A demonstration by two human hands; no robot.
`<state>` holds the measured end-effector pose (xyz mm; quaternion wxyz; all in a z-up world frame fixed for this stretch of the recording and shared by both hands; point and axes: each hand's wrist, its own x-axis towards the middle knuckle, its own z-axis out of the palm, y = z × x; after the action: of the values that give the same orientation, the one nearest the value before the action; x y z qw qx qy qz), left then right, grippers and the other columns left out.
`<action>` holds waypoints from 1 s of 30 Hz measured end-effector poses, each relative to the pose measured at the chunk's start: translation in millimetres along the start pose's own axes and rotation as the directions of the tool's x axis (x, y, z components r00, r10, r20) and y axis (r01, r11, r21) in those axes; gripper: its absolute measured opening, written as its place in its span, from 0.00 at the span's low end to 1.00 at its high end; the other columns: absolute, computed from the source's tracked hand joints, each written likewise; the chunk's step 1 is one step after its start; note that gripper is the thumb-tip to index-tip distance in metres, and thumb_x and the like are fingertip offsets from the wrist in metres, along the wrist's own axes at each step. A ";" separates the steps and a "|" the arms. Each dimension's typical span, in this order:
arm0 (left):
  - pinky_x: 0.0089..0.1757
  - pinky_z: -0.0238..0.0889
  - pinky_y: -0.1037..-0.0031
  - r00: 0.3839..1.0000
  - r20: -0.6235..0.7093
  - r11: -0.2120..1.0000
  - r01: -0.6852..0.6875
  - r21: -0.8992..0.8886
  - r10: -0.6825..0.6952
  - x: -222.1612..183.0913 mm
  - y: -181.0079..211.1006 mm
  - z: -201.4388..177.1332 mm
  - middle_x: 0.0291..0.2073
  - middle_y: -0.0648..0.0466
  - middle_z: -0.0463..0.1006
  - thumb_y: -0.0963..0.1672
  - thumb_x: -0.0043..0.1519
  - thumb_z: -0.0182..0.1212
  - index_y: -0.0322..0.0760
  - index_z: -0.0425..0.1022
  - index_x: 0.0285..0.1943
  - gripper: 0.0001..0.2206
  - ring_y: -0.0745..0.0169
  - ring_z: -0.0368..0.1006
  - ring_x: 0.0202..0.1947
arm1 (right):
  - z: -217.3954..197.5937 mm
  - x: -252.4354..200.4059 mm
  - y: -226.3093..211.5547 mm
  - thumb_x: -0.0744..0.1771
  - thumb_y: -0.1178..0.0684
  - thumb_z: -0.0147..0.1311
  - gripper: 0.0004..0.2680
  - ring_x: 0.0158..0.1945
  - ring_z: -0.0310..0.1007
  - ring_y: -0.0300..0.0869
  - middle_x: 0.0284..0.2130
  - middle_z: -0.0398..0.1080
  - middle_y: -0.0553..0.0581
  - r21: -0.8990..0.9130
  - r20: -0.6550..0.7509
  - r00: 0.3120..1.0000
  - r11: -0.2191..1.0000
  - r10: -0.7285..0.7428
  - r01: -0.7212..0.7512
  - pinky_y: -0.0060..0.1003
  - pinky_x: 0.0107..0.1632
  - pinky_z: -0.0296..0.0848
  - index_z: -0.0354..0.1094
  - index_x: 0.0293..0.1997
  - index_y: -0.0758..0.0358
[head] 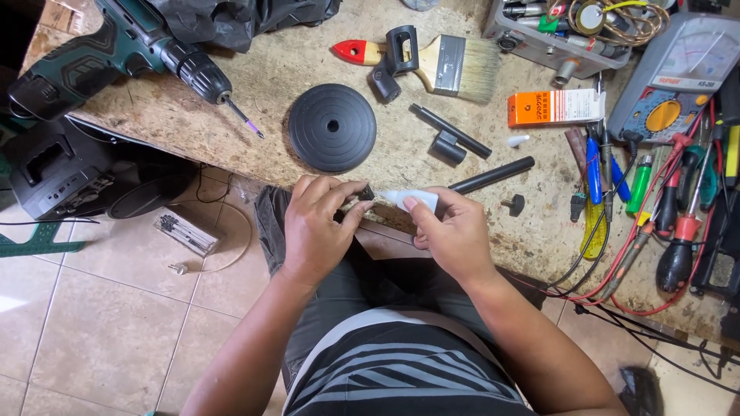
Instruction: Repairing and assembling small electronic components on a workbench using tools and adhesive.
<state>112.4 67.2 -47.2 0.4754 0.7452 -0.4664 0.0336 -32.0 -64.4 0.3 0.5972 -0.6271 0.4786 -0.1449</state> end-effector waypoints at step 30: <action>0.42 0.70 0.67 0.996 0.078 0.998 -0.049 0.048 0.045 1.7 -1.8 -0.8 0.28 0.57 0.74 0.47 0.58 0.72 0.44 0.82 0.48 0.11 0.55 0.73 0.35 | -11.8 1.1 16.1 0.66 0.62 0.59 0.11 0.32 0.83 0.51 0.29 0.77 0.71 0.181 0.132 0.952 0.951 -0.277 0.251 0.45 0.35 0.87 0.70 0.52 0.78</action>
<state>115.1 66.9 -47.1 0.4375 0.7464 -0.5007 0.0279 -47.3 -69.7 -11.6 0.6570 -0.6444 0.3285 -0.2126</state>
